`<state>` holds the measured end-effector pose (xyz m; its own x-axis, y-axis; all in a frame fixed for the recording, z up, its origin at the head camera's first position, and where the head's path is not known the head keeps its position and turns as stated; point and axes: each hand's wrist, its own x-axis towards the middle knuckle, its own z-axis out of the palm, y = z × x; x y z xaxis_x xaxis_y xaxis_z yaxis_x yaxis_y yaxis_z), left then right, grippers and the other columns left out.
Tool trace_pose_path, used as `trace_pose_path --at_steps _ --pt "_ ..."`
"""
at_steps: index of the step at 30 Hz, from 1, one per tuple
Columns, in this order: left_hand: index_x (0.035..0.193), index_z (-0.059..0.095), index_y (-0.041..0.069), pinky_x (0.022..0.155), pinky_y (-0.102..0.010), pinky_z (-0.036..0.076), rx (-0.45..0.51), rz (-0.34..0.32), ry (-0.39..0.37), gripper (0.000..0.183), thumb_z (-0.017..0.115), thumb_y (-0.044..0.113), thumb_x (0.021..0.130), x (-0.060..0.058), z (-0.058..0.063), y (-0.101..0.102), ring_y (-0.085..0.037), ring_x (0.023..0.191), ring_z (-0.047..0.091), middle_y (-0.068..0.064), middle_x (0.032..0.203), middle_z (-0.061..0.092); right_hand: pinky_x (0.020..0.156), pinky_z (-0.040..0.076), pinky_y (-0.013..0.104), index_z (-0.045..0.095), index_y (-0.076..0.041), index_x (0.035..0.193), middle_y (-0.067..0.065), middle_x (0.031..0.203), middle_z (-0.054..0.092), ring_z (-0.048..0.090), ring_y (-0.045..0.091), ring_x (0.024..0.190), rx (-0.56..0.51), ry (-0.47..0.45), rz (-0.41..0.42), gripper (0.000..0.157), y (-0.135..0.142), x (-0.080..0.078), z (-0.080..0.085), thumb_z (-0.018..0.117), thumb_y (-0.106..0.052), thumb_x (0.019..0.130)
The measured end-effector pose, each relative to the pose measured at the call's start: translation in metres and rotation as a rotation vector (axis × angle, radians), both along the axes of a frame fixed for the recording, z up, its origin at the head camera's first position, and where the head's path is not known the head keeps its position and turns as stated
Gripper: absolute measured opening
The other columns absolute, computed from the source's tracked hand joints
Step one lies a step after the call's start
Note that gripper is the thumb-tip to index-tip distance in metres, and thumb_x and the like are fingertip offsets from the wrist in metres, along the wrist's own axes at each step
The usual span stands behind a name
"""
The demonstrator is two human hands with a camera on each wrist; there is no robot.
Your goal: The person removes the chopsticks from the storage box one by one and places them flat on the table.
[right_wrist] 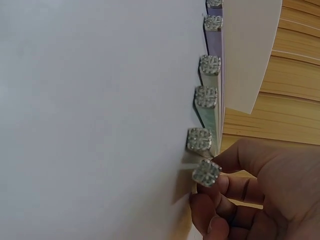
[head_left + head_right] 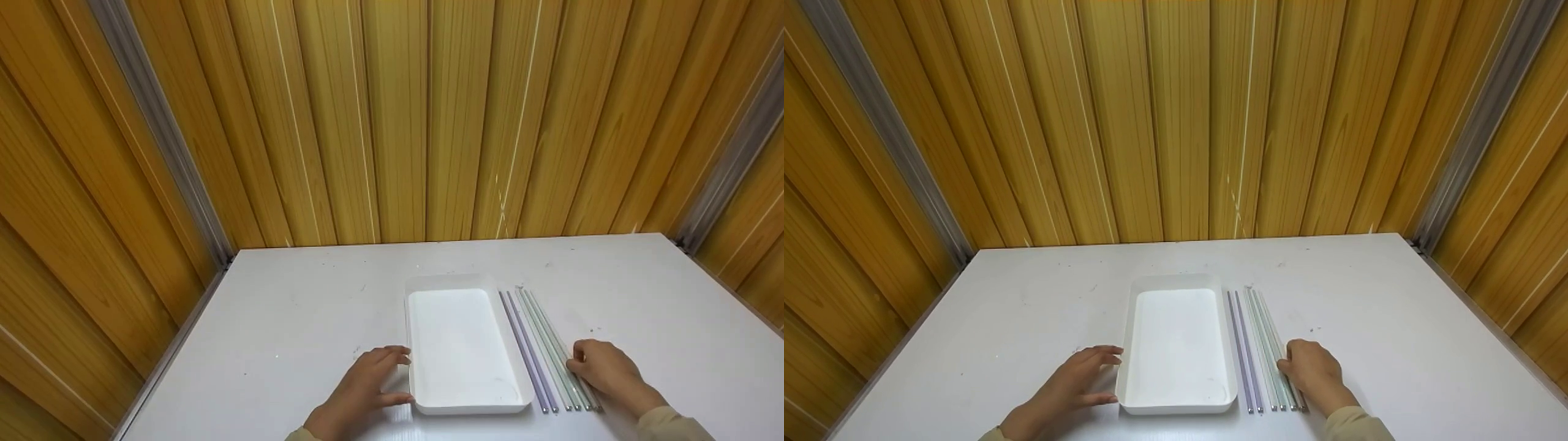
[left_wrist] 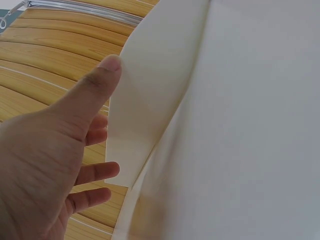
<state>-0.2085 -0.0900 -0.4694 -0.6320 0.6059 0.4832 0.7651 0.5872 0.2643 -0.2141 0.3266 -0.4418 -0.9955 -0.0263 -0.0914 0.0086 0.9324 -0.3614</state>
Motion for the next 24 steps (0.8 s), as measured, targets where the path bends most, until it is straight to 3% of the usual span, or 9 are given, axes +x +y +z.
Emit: trace_pose_path --at_steps 24 --pt "0.112 0.058 0.01 0.095 -0.032 0.051 0.01 -0.01 0.01 0.051 0.068 0.049 0.08 -0.0005 -0.0017 -0.0012 -0.017 0.118 0.057 -0.002 0.131 0.059 0.053 0.035 0.026 0.051 -0.009 0.073 0.0 0.064 0.048 0.045 0.015 0.06 0.003 -0.013 0.014 0.018 0.0007 -0.0009 0.0014 0.059 -0.018 0.085"
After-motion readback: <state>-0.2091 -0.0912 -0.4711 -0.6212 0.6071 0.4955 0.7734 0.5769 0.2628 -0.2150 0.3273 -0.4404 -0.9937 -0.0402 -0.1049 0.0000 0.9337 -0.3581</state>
